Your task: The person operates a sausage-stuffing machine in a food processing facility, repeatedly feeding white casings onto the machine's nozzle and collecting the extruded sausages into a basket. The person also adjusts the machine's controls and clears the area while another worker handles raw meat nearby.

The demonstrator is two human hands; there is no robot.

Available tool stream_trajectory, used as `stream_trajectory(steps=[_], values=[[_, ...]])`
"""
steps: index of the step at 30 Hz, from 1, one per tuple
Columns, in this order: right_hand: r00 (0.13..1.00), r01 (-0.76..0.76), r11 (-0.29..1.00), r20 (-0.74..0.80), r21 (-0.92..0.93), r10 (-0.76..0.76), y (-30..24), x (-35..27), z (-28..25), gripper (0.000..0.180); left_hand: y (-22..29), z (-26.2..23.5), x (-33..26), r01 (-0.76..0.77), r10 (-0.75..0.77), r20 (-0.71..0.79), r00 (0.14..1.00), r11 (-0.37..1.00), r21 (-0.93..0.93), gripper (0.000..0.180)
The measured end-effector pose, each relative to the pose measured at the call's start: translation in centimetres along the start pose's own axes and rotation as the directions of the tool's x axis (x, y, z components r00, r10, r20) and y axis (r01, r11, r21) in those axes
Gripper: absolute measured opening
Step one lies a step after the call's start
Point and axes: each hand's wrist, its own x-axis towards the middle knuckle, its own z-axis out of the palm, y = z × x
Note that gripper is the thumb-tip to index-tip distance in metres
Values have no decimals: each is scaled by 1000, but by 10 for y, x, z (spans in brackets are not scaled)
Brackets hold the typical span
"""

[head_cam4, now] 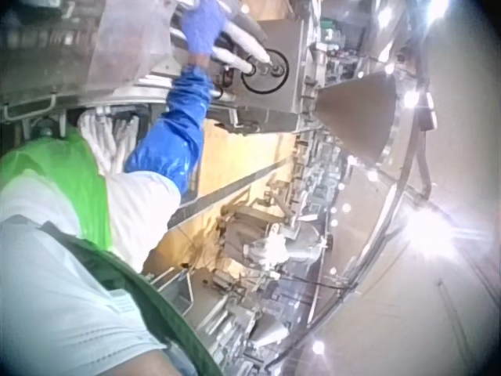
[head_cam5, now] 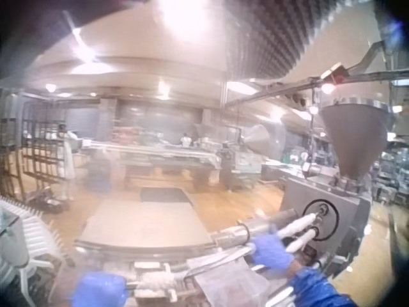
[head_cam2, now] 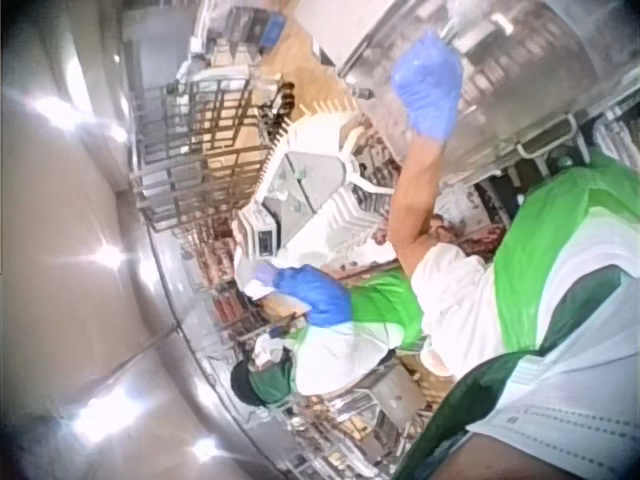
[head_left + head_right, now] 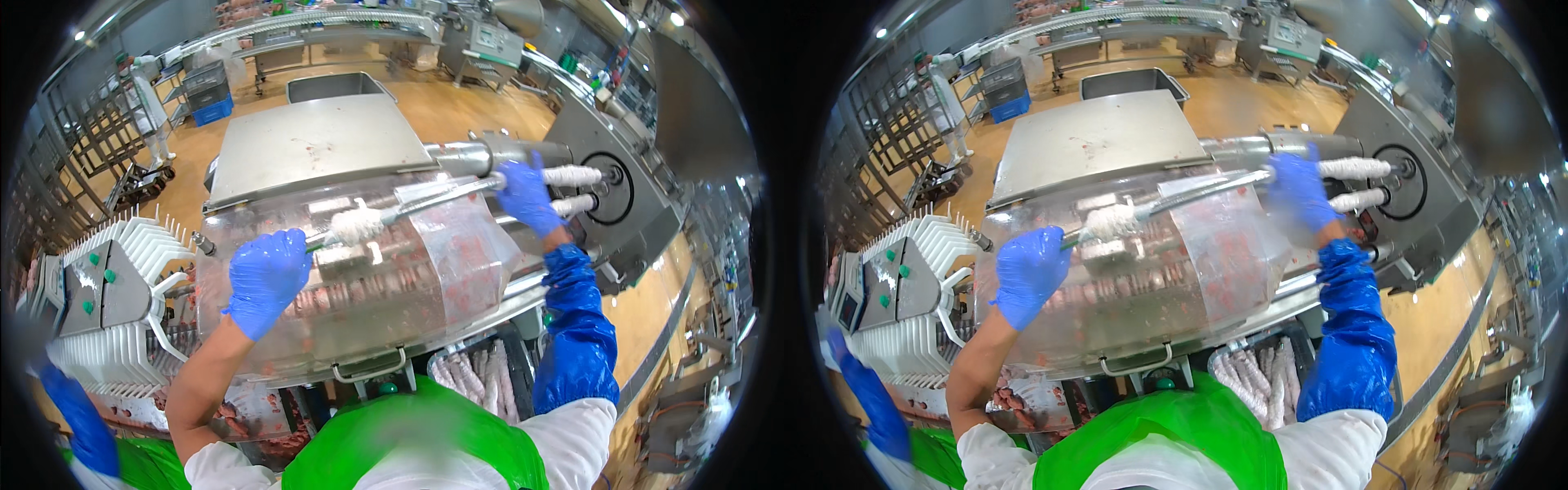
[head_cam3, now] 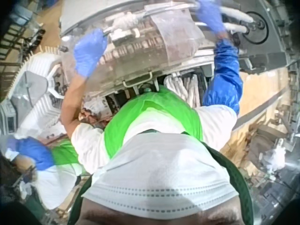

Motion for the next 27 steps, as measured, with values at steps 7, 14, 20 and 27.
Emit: stream_trajectory(steps=[7, 14, 20, 27], values=[[947, 319, 925, -100, 206, -304, -122, 17, -32, 25, -5, 0, -5, 17, -17, 1, 1000, 1000, -24, 18], [977, -206, 971, 35, -118, 211, 32, -14, -2, 17, -3, -3, 4, 10, -12, -31, 999, 998, -63, 17], [957, 262, 951, -171, 162, -235, -155, 10, -28, 8, -3, -14, 0, -17, 0, -97, 995, 984, -178, 16], [974, -227, 941, 42, 252, 224, -111, -163, -62, 24, 50, -63, 36, -282, 325, -20, 946, 786, -550, 26]])
